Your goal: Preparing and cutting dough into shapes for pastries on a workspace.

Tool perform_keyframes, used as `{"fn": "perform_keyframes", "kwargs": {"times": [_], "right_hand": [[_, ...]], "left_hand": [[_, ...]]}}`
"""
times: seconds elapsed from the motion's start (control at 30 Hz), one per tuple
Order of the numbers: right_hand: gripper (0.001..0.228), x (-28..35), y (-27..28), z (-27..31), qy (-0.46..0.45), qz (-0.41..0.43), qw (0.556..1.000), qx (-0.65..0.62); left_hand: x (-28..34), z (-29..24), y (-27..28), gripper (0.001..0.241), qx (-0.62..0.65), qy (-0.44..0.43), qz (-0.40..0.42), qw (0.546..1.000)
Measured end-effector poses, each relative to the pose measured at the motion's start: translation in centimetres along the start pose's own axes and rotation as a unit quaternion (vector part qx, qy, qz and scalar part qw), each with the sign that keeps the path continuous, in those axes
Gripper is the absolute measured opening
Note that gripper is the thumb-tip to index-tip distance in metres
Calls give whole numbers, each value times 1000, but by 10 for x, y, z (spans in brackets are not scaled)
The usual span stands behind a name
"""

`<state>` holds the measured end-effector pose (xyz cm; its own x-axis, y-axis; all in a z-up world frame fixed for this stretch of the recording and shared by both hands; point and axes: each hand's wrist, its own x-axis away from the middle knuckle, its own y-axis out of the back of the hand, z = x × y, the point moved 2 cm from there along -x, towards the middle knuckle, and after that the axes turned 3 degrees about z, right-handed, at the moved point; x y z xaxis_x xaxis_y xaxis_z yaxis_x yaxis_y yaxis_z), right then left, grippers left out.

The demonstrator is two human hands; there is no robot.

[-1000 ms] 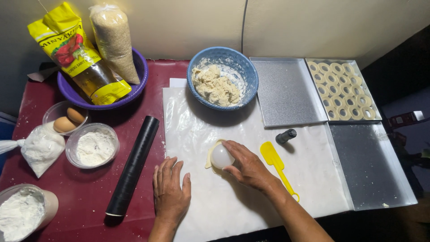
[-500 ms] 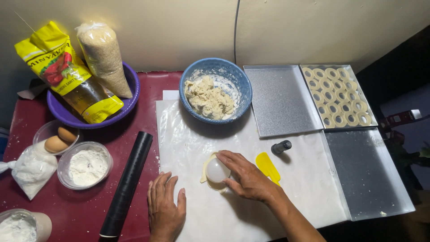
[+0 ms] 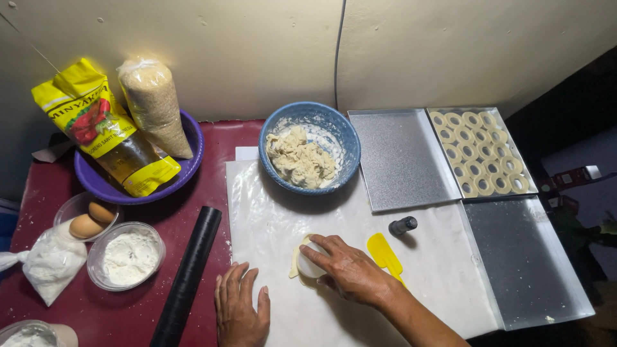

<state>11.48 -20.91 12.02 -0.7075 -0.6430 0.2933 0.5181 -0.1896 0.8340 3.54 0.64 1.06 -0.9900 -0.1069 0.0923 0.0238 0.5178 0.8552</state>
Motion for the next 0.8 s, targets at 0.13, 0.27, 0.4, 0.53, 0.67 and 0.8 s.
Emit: {"fn": "perform_keyframes", "kwargs": {"times": [0.13, 0.27, 0.4, 0.53, 0.67, 0.8], "right_hand": [[77, -7, 0, 3, -18, 38, 999, 21], [73, -12, -10, -5, 6, 50, 996, 72], [71, -11, -8, -2, 22, 47, 994, 95], [73, -10, -6, 4, 25, 31, 995, 93], [72, -8, -7, 7, -11, 29, 996, 84], [69, -11, -9, 11, -62, 30, 995, 75]], "left_hand": [[0, 8, -10, 50, 2, -6, -2, 1000], [1, 5, -6, 52, 6, -10, 2, 1000], [2, -1, 1, 54, -8, 7, 33, 999], [3, -1, -2, 56, -11, 2, 29, 1000], [3, 5, -10, 57, -11, -1, 37, 999], [1, 14, -20, 58, 8, -22, 15, 1000]]}}
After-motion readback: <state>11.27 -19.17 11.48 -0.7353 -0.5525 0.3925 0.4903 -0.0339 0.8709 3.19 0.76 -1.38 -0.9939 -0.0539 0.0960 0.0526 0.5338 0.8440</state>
